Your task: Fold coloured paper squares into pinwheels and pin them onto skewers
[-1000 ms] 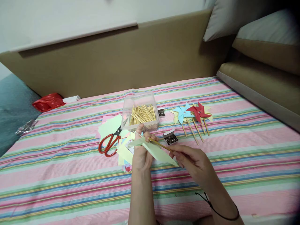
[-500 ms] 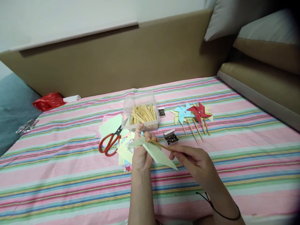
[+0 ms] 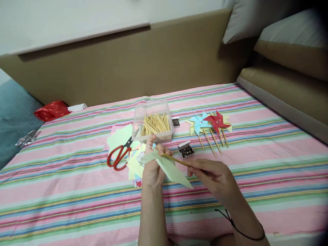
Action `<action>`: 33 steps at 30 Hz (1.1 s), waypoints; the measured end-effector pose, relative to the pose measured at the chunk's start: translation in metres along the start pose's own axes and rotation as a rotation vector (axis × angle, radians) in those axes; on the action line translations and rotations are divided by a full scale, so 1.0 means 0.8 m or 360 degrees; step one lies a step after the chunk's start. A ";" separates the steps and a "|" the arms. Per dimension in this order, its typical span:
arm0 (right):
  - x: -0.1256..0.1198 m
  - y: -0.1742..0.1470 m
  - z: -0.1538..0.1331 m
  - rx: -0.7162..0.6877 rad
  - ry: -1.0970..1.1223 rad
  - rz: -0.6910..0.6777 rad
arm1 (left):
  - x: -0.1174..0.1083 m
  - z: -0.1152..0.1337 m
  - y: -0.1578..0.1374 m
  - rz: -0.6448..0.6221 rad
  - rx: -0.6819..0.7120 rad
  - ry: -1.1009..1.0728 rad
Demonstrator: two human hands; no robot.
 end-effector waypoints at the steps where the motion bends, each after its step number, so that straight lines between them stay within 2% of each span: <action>1: 0.000 0.000 0.000 -0.0003 -0.0001 -0.0005 | -0.001 0.000 0.000 -0.0009 -0.0010 0.0012; 8: 0.001 0.001 0.003 0.0046 0.0007 -0.0009 | -0.007 0.001 0.000 -0.0058 -0.0021 0.0062; 23: 0.005 0.001 0.002 0.0042 0.0034 0.0029 | -0.002 0.003 0.001 -0.0048 0.0040 0.0075; 33: 0.005 0.001 0.008 0.0259 0.0176 -0.0026 | -0.001 0.002 0.000 -0.0234 0.0029 0.0060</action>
Point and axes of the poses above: each hand's wrist, its own y-axis towards the middle knuckle, its own x-axis out of the palm, z = x × y, the point moved 2 cm from there along y, towards the middle knuckle, and after that the axes turned 10 degrees about x, right-handed, at the moved point
